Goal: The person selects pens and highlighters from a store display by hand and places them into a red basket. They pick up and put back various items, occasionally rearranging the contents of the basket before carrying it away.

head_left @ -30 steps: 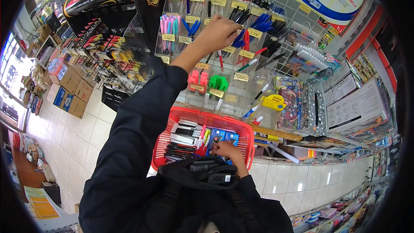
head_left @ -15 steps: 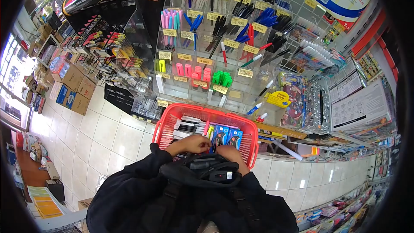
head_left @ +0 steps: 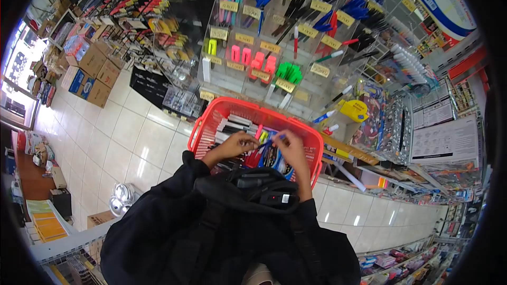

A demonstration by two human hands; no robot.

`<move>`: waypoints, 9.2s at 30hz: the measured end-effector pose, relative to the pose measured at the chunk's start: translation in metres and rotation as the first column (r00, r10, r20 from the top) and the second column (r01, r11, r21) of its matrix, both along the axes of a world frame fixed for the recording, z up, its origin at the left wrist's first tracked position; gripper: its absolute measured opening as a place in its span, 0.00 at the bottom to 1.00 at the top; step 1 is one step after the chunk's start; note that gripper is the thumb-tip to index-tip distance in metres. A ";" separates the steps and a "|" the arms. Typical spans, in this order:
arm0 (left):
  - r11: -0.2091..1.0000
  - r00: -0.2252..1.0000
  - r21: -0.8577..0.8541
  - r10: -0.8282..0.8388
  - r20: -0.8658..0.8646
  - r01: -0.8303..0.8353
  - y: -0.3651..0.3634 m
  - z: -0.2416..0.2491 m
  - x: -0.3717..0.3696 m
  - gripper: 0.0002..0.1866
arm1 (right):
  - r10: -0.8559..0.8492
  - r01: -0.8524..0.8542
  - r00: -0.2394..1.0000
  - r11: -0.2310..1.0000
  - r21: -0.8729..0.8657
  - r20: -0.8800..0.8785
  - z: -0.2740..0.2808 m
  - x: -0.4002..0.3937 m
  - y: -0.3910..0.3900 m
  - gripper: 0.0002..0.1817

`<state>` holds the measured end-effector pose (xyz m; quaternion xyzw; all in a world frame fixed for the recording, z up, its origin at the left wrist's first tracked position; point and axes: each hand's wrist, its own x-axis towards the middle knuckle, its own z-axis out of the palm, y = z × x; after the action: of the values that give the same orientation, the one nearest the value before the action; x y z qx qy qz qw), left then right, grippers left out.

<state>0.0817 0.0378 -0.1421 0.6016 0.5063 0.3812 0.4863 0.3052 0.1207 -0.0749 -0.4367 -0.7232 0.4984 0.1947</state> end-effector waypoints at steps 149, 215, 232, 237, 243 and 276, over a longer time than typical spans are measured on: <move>0.878 0.487 -0.354 0.474 0.733 -0.321 0.009 0.014 -0.024 0.14 | 0.056 -0.057 0.998 0.997 0.061 0.025 -0.021 -0.016 -0.006 0.14; 0.712 0.746 0.605 0.606 -0.275 -0.356 0.024 0.139 -0.100 0.12 | -0.375 0.443 0.890 0.845 0.300 -0.258 0.002 0.079 -0.026 0.07; 0.708 0.401 -0.605 0.706 0.584 -0.365 -0.130 0.034 -0.060 0.38 | -0.828 0.427 0.451 0.528 -0.734 -0.334 -0.057 0.115 -0.121 0.25; 0.709 0.329 -0.618 0.706 0.627 -0.340 -0.128 0.042 -0.062 0.42 | -0.884 0.448 0.381 0.431 -0.783 -0.269 -0.036 0.104 -0.124 0.25; 0.662 0.341 -0.645 0.749 0.568 -0.381 -0.139 0.010 -0.072 0.38 | -0.870 0.533 0.408 0.473 -0.702 -0.276 -0.044 0.105 -0.125 0.24; 0.795 0.327 -0.518 0.603 0.728 -0.315 -0.138 0.010 -0.066 0.38 | -0.806 0.152 0.325 0.561 -0.814 -0.494 -0.013 0.088 -0.136 0.31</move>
<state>0.0154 -0.0999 -0.1323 0.0757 0.3870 0.6762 0.6223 0.3931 -0.0155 -0.0877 -0.3830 -0.1310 0.7616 0.5061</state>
